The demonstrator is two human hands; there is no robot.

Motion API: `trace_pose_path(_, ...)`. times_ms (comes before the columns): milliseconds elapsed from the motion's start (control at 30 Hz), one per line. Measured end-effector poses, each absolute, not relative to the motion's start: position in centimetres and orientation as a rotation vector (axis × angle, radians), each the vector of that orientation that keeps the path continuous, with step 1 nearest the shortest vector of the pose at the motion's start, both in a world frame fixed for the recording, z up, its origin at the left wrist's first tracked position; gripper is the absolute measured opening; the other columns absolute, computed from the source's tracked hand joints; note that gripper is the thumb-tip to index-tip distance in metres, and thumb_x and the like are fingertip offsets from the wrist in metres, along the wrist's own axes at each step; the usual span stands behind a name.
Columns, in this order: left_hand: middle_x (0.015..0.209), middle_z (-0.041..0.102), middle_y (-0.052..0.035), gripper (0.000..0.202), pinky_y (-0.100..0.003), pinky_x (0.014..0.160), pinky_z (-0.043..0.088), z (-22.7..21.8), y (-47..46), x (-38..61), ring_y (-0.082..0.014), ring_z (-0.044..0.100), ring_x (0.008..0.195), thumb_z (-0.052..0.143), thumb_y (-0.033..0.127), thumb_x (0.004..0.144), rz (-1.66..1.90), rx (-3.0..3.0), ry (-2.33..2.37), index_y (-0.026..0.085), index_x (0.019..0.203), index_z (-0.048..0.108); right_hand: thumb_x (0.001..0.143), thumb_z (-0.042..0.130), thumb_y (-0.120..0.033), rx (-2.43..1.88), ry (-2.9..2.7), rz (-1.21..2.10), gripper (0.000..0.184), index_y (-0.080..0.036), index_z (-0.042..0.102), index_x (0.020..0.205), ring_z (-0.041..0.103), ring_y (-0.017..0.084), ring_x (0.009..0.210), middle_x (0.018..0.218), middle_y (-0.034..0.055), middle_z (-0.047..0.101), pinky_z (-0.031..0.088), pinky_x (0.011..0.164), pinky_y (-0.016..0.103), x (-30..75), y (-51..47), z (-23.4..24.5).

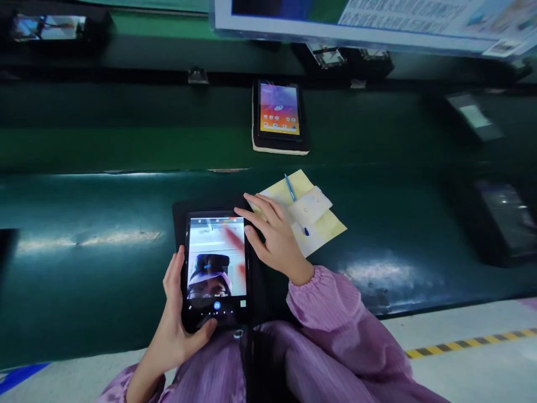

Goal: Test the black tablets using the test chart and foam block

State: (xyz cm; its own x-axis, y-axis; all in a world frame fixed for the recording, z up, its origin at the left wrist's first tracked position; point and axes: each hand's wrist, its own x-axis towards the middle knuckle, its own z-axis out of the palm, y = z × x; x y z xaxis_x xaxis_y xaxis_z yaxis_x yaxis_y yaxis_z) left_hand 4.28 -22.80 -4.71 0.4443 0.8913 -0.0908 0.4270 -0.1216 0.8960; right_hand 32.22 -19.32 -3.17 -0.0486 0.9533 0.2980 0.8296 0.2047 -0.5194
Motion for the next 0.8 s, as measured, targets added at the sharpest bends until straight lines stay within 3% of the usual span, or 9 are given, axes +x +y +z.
trace_pose_path(167, 0.181, 0.010, -0.0107, 0.106, -0.067, 0.133, 0.013, -4.73, -22.70, 4.23, -0.0416, 0.009, 0.166, 0.074, 0.037, 0.089, 0.587, 1.739, 1.150, 0.032, 0.172, 0.008, 0.108, 0.046, -0.027, -1.647, -1.938, 0.314, 0.042, -0.021, 0.062, 0.146, 0.043, 0.029, 0.154, 0.162, 0.0120, 0.053, 0.044, 0.123, 0.061, 32.16, -19.60, -4.00)
trace_pose_path(267, 0.181, 0.009, -0.0104, 0.107, -0.068, 0.133, 0.011, -4.65, -22.70, 4.19, -0.0411, 0.007, 0.166, 0.074, 0.037, 0.090, 0.571, 1.755, 1.140, 0.034, 0.172, 0.006, 0.108, 0.048, -0.030, -1.614, -1.937, 0.329, 0.040, -0.023, 0.065, 0.144, 0.042, 0.029, 0.155, 0.163, 0.0115, 0.053, 0.044, 0.123, 0.062, 32.28, -19.64, -4.15)
trace_pose_path(333, 0.181, 0.010, -0.0109, 0.106, -0.070, 0.132, 0.010, -4.56, -22.71, 4.21, -0.0411, 0.007, 0.166, 0.074, 0.038, 0.090, 0.578, 1.756, 1.149, 0.033, 0.172, 0.007, 0.107, 0.052, -0.034, -1.533, -1.933, 0.362, 0.034, -0.026, 0.073, 0.133, 0.043, 0.030, 0.154, 0.160, 0.0088, 0.057, 0.046, 0.121, 0.062, 32.45, -19.72, -4.18)
trace_pose_path(400, 0.180, 0.011, -0.0110, 0.106, -0.071, 0.132, 0.011, -4.55, -22.70, 4.21, -0.0411, 0.008, 0.166, 0.074, 0.039, 0.090, 0.586, 1.760, 1.158, 0.033, 0.172, 0.007, 0.107, 0.055, -0.037, -1.410, -1.910, 0.414, 0.028, -0.028, 0.082, 0.109, 0.048, 0.029, 0.151, 0.151, 0.0054, 0.065, 0.049, 0.118, 0.058, 32.59, -19.83, -4.17)
trace_pose_path(467, 0.181, 0.010, -0.0110, 0.107, -0.072, 0.131, 0.011, -4.68, -22.66, 4.10, -0.0417, 0.007, 0.166, 0.075, 0.039, 0.090, 0.583, 1.776, 1.148, 0.034, 0.172, 0.006, 0.107, 0.054, -0.038, -1.329, -1.858, 0.439, 0.033, -0.028, 0.082, 0.095, 0.053, 0.027, 0.146, 0.144, 0.0045, 0.070, 0.051, 0.117, 0.055, 32.65, -19.89, -4.11)
trace_pose_path(533, 0.181, 0.009, -0.0112, 0.109, -0.073, 0.130, 0.011, -4.87, -22.61, 3.93, -0.0424, 0.007, 0.166, 0.076, 0.038, 0.090, 0.573, 1.797, 1.129, 0.035, 0.172, 0.005, 0.108, 0.051, -0.040, -1.345, -1.814, 0.425, 0.033, -0.028, 0.081, 0.104, 0.056, 0.026, 0.144, 0.145, 0.0060, 0.069, 0.050, 0.117, 0.056, 32.63, -19.86, -4.04)
trace_pose_path(667, 0.181, 0.009, -0.0121, 0.108, -0.074, 0.130, 0.010, -4.97, -22.53, 3.81, -0.0429, 0.007, 0.166, 0.076, 0.037, 0.090, 0.575, 1.821, 1.129, 0.034, 0.172, 0.005, 0.110, 0.048, -0.043, -1.478, -1.827, 0.405, 0.040, -0.026, 0.067, 0.140, 0.049, 0.027, 0.150, 0.160, 0.0106, 0.055, 0.046, 0.121, 0.059, 32.50, -19.61, -4.00)
trace_pose_path(800, 0.180, 0.012, -0.0118, 0.107, -0.072, 0.131, 0.012, -4.80, -22.50, 4.02, -0.0432, 0.011, 0.166, 0.076, 0.038, 0.089, 0.588, 1.842, 1.141, 0.035, 0.172, 0.007, 0.111, 0.047, -0.044, -1.525, -1.858, 0.410, 0.047, -0.019, 0.062, 0.147, 0.043, 0.029, 0.154, 0.163, 0.0153, 0.051, 0.042, 0.124, 0.060, 32.52, -19.56, -4.14)
